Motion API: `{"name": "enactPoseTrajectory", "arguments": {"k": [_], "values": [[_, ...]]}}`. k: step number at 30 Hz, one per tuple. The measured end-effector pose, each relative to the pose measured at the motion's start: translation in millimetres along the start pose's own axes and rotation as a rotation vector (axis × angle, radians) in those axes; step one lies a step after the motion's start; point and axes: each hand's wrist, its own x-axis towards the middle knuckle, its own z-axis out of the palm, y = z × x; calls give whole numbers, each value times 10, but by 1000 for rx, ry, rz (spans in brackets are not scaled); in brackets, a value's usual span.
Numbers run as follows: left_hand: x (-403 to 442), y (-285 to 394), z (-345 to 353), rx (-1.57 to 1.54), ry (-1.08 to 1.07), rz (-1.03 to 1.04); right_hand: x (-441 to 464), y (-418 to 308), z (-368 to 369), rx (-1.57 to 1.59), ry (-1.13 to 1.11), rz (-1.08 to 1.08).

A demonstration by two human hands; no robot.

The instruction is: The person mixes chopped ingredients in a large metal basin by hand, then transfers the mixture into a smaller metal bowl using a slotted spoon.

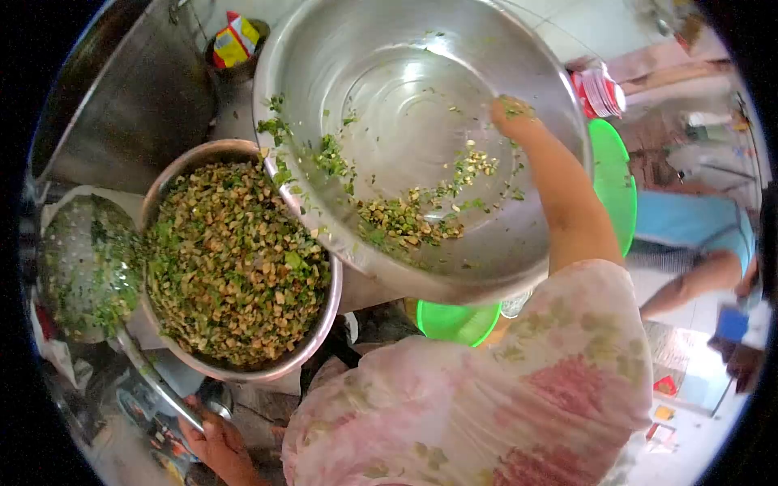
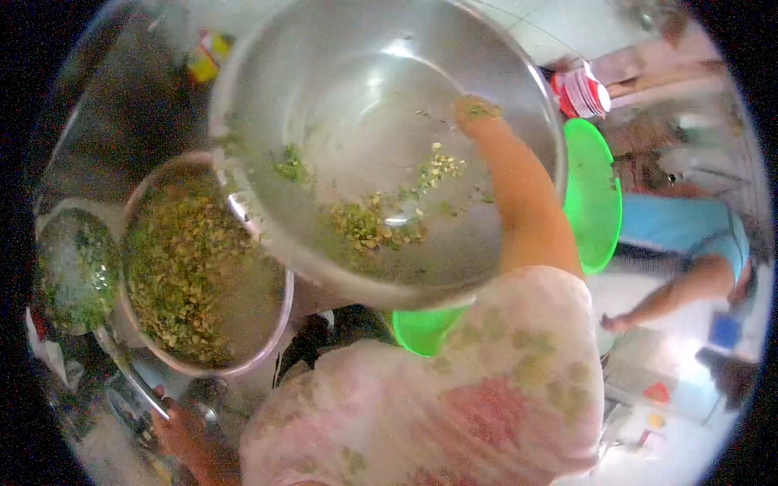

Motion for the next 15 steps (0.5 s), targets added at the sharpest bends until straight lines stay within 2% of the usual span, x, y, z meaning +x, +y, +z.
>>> {"name": "enactPoseTrajectory", "arguments": {"k": [1,3,5,7,8,9,12,14,15], "values": [[-10,84,103,46,30,-19,65,202,216,18,31,-11],[64,-13,231,-117,89,57,169,671,733,-216,-24,-27],[129,-84,232,-144,-14,94,-200,230,449,-258,-348,8],[155,-79,298,-245,-85,99,-516,346,840,-221,-446,-238],[158,-21,352,-249,-77,63,-687,-255,254,-135,-725,-204],[163,0,393,-266,-90,81,-677,123,1318,-18,-763,-412],[137,43,513,-303,-106,109,-1299,-978,727,1064,-880,-200],[137,119,569,-292,-82,101,-1235,-1513,327,1040,-847,-118],[147,130,566,-291,-83,120,-1121,-1674,-126,910,-818,-37]]}}
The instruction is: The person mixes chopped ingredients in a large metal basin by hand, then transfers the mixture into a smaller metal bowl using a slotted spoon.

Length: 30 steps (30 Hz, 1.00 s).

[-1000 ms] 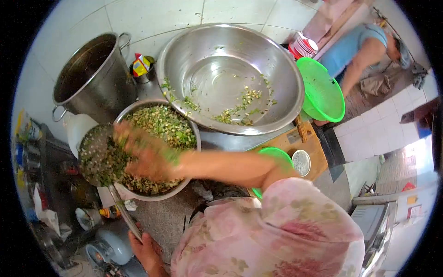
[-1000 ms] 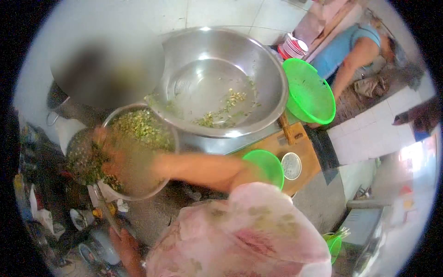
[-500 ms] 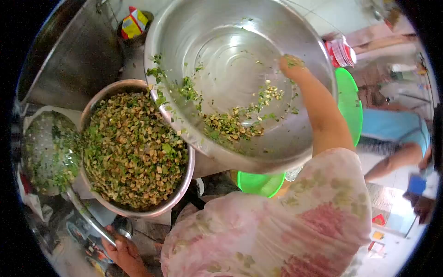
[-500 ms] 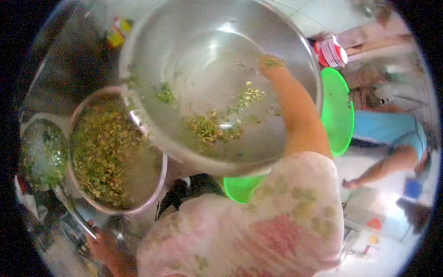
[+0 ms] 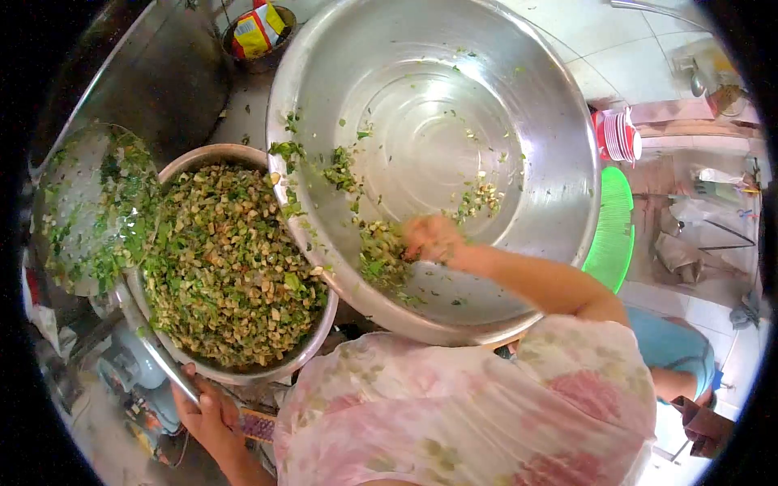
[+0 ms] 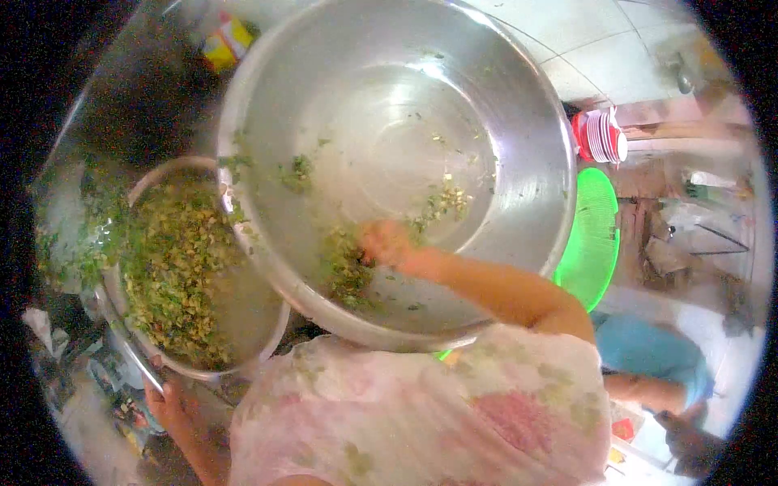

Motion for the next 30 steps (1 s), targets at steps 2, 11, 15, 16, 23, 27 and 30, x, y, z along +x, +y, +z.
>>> {"name": "enactPoseTrajectory", "arguments": {"k": [2,11,15,16,23,27,30], "values": [[18,4,-4,4,-12,9,94,608,-557,-377,341,-600],[-51,132,252,18,103,-79,570,186,254,-191,361,-782],[-70,163,282,55,80,-63,1369,-540,-587,-270,537,-864],[-100,196,288,73,71,-52,1585,-563,-794,-395,497,-878],[-171,35,218,29,119,-116,790,-44,9,-642,-66,-1067],[-154,0,183,-38,74,-102,317,493,309,-320,-29,-944],[-175,6,119,-41,53,-139,540,204,685,527,6,-555]]}}
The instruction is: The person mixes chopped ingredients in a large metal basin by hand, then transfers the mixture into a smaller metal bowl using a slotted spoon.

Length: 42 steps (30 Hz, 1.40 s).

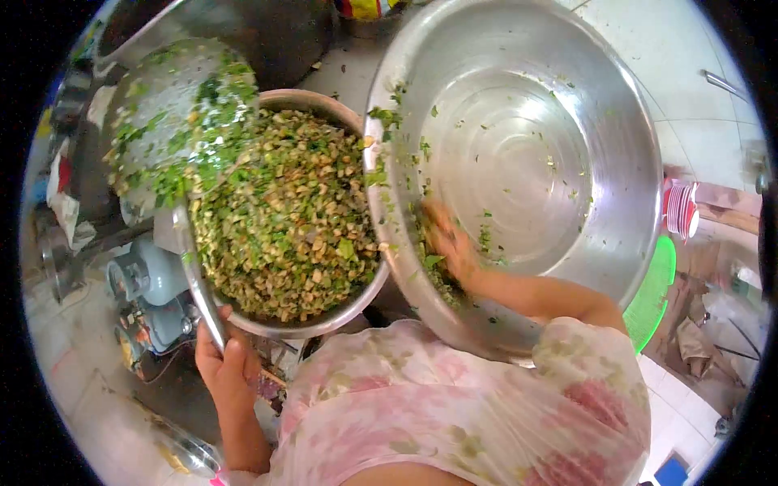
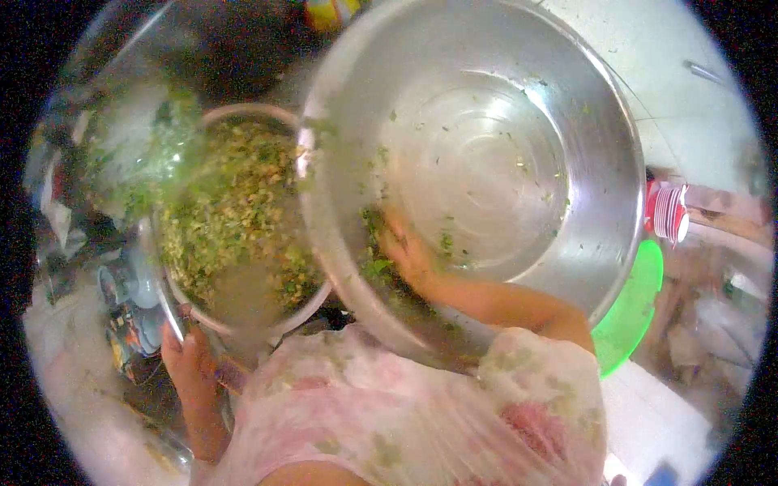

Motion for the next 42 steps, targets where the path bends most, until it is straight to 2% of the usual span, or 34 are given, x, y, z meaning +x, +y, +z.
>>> {"name": "enactPoseTrajectory", "arguments": {"k": [2,4,7,10,11,14,16,18,21,22,23,24,26,27,28,30,31,33,35,39,40,42], "values": [[-9,3,-41,-35,-41,-5,296,-606,296,122,154,131],[-35,-21,-122,-17,-107,94,483,-967,586,586,388,147],[-67,-83,-329,-42,-192,134,433,-1558,731,826,231,88],[-104,-182,-566,-70,-244,120,228,-1909,974,740,195,-203],[-108,-209,-648,-81,-255,108,193,-1970,1123,704,271,-268],[-162,-223,-878,-88,-255,45,378,-1576,1464,343,207,-628],[-229,-155,-1020,8,-240,28,396,-1536,1644,143,186,-483],[-258,-148,-1152,161,-258,48,540,-1646,1754,40,365,-576],[-350,-132,-1299,507,-262,179,701,-1974,1896,-318,521,-1068],[-399,-106,-1339,560,-267,193,695,-2100,2033,-194,555,-989],[-442,-92,-1342,478,-284,126,936,-2034,2033,-269,655,-925],[-478,-105,-1349,424,-291,89,992,-2011,2056,-653,740,-940],[-558,-149,-1374,344,-290,43,1090,-1970,2107,-1435,1052,-975],[-577,-149,-1371,343,-285,58,1239,-1886,2280,-996,1052,-978],[-598,-149,-1368,342,-279,73,1140,-1838,2354,-1052,984,-1039],[-611,-131,-1352,381,-263,131,787,-1677,2549,-937,785,-1141],[-610,-126,-1352,398,-249,148,617,-1626,2650,-767,655,-1179],[-529,-119,-1377,382,-221,136,364,-1743,2693,-704,449,-1188],[-487,-69,-1388,284,-220,93,67,-1969,2470,-916,285,-1129],[-433,-5,-1271,215,-215,115,508,-2228,1283,-1288,206,-1015],[-415,-6,-1231,216,-187,83,604,-2300,1055,-1393,196,-956],[-366,-41,-1146,221,-144,20,782,-2410,827,-1468,92,-681]]}}
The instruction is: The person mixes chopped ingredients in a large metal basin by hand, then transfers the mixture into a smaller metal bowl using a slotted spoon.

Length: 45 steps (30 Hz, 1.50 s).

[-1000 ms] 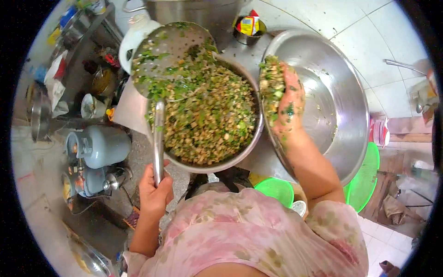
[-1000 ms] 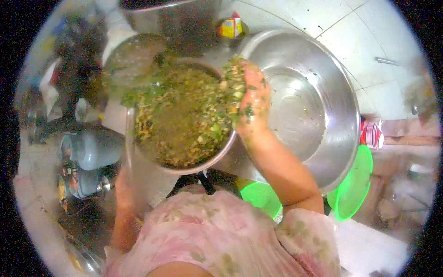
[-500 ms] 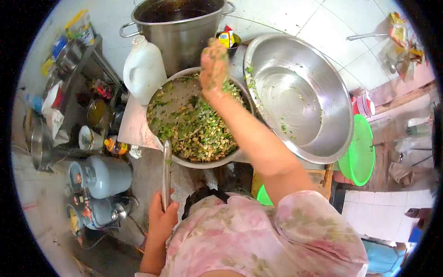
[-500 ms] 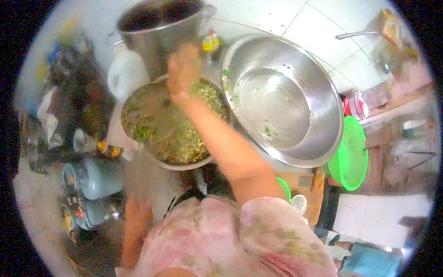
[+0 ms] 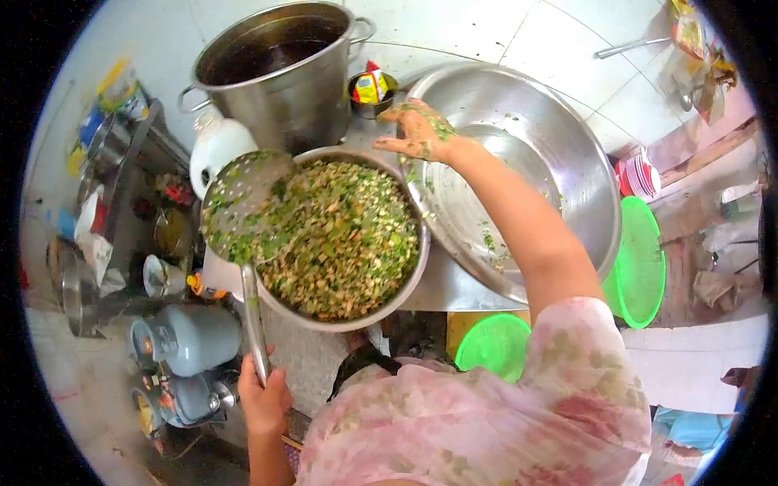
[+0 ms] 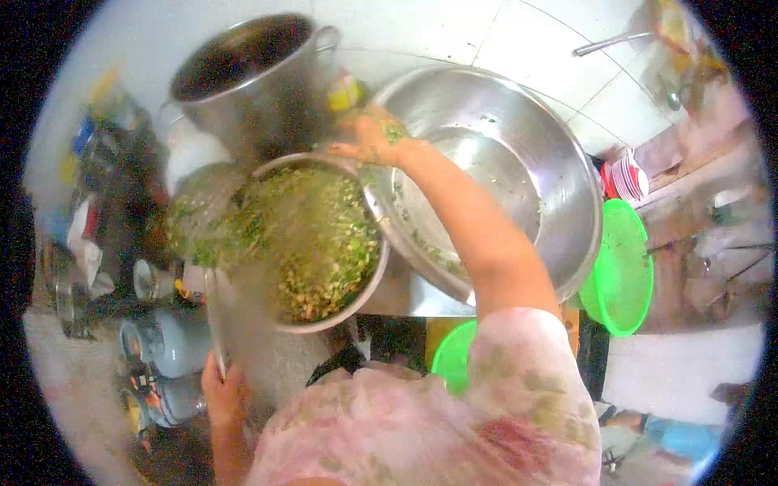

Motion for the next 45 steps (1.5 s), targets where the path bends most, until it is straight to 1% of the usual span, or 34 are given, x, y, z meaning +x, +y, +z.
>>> {"name": "enactPoseTrajectory", "arguments": {"k": [1,2,4,6,8,10,12,13,14,15,16,17,18,19,20,21,22,23,25,27,29,30,31,32,34,35,36,39,42,44,45], "values": [[25,-5,48,-43,0,-16,10,110,-14,4,-123,65],[46,-9,105,-86,0,-35,41,172,19,28,-273,57],[82,21,230,-142,16,-52,78,-11,65,93,-577,41],[122,69,371,-174,46,-48,-174,-117,267,-120,-534,-116],[202,116,488,-118,74,10,-633,-11,400,33,-227,-328],[260,195,613,-103,101,37,-1091,350,715,458,161,-329],[328,248,692,-123,65,75,-1608,907,769,233,-72,186],[349,299,750,-123,65,89,-1756,1134,657,329,-141,710],[366,349,808,-126,68,104,-2293,1665,1068,-25,-17,690],[376,407,877,-142,91,70,-2505,2133,1128,-567,-702,662],[389,441,931,-134,111,64,-2688,2461,1138,-661,-955,645],[384,468,969,-123,138,55,-2760,2619,1130,-592,-971,751],[377,486,1008,-112,169,48,-2678,2700,1155,-431,-831,919],[382,517,1049,-91,193,39,-2473,2676,1173,-162,-603,1091],[403,557,1091,-67,212,25,-2168,2490,1166,196,-370,1208],[404,594,1129,-41,232,8,-1800,2134,1154,506,-220,1241],[415,584,1143,-37,206,66,-1437,1619,1070,717,-149,1157],[420,606,1165,-5,207,83,-1141,1052,1024,724,37,839],[451,643,1201,-4,223,108,-923,805,1158,512,197,413],[376,643,1212,-28,258,73,-676,1441,1380,160,-66,267],[391,648,1268,-11,304,30,-617,1675,1764,212,33,265],[404,643,1293,-11,327,12,-801,1523,1811,268,-50,162],[400,641,1292,-27,260,13,-1041,1287,1749,315,-124,51],[396,614,1275,-29,258,4,-1270,1064,1647,361,-195,-62],[426,562,1258,-39,254,5,-1744,1008,1212,427,-620,-351],[440,556,1273,-63,278,9,-2050,1140,1186,529,-467,-389],[459,560,1268,-37,256,24,-2340,1279,1168,633,-317,-421],[481,576,1267,-17,212,44,-2710,1520,911,108,-620,-376],[454,559,1303,-85,207,16,-2310,1242,1276,158,-322,-248],[412,529,1295,-90,203,-17,-1667,1192,1451,124,-183,-178],[390,544,1316,-121,185,-9,-1322,1220,1603,168,-88,-118]]}}
